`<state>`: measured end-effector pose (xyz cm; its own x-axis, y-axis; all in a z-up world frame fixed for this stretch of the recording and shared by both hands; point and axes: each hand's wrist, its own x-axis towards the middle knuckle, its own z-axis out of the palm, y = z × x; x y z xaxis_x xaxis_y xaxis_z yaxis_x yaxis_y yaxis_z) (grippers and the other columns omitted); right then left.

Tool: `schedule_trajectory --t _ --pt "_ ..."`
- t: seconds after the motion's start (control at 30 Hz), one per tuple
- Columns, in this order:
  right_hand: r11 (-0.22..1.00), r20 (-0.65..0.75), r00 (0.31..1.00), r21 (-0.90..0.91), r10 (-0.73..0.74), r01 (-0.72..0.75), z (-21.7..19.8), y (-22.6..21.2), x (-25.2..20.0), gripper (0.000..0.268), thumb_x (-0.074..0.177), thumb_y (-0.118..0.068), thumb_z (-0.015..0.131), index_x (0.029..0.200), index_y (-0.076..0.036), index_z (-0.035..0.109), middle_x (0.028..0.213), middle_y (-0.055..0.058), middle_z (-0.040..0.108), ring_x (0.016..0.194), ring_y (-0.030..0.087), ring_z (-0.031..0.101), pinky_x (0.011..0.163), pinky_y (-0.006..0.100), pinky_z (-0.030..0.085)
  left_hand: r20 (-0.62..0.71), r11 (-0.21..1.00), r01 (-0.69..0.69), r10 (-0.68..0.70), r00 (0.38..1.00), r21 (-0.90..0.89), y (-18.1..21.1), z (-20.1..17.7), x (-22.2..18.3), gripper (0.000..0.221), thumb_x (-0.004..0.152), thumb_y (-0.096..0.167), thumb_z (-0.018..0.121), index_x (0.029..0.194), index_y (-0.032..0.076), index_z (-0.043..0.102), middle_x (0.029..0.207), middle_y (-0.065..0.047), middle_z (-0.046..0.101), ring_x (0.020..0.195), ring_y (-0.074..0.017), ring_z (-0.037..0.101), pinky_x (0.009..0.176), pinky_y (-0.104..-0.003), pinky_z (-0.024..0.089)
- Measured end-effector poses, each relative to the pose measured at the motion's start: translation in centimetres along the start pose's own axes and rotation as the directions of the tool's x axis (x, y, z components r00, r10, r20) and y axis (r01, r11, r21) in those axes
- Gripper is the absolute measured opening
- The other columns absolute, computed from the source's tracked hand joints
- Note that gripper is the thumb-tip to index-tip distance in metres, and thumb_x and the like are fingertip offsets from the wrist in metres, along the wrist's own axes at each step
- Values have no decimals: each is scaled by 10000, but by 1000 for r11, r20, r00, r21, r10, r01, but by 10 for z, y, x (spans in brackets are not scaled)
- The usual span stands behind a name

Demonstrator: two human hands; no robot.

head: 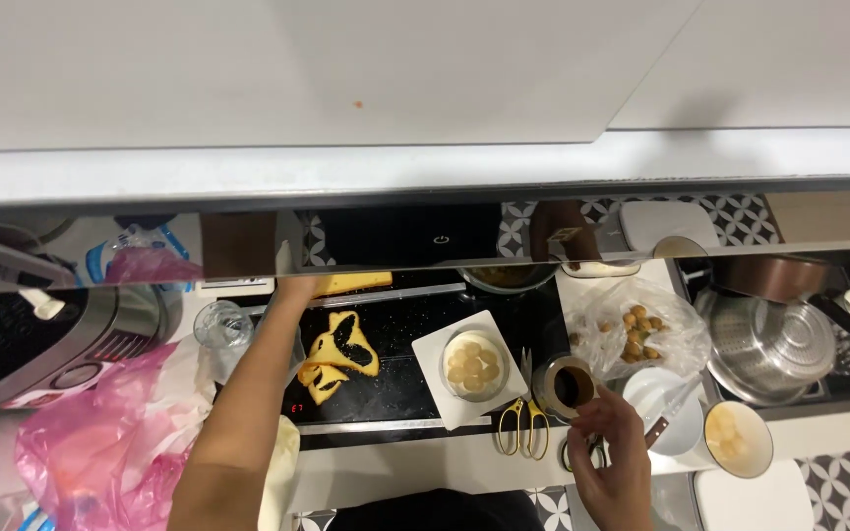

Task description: Assembling a dessert by piping cream into a mold and adding fruit.

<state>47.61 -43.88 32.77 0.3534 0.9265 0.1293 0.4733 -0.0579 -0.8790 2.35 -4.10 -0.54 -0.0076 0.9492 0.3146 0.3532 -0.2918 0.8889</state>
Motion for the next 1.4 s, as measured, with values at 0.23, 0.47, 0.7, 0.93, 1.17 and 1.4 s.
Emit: schedule_trajectory --t 0.23,0.47,0.7,0.93,1.17,1.4 --pt "994 108 989 52 -99 94 -5 -18 21 672 808 108 649 1429 11 413 1103 128 613 939 173 672 875 304 533 -77 920 360 -374 924 -157 115 -12 -5 567 855 210 757 1315 -64 570 1259 -209 609 1122 -324 581 863 -443 513" --pt "997 138 990 67 -36 27 -5 -20 26 653 827 92 648 1425 -10 408 1105 128 619 936 168 682 863 306 551 -172 804 594 -585 793 2 141 -10 -7 459 724 66 822 1131 -59 652 1077 -174 719 983 -343 731 769 -427 611" --pt "990 153 984 115 -93 76 -9 -22 34 636 847 92 644 1430 -2 410 1129 132 602 950 171 660 879 296 543 -110 841 251 -226 968 480 192 -9 -9 485 778 164 879 1188 -14 691 1146 -221 730 1051 -386 682 940 -415 516" --pt "990 180 978 109 -106 88 -5 -34 52 606 844 75 658 1407 -3 447 1055 91 640 875 155 674 782 279 550 -31 864 338 -352 935 373 234 -8 -13 455 765 145 874 1145 -20 685 1075 -210 738 952 -344 731 835 -395 567" --pt "933 246 903 172 -351 316 39 -58 101 292 903 53 680 1186 -20 677 1136 87 674 977 146 697 856 273 572 -64 967 -24 42 997 255 374 -5 -58 265 885 103 821 1083 -13 689 981 -154 713 844 -243 675 769 -349 541" --pt "845 638 721 516 -271 -139 132 -106 157 688 901 23 689 1520 -76 404 1371 47 590 1103 151 645 924 300 566 -128 931 47 -100 987 -362 457 -1 -104 293 924 41 743 1183 -11 616 1070 -71 711 977 -123 671 849 -253 558"
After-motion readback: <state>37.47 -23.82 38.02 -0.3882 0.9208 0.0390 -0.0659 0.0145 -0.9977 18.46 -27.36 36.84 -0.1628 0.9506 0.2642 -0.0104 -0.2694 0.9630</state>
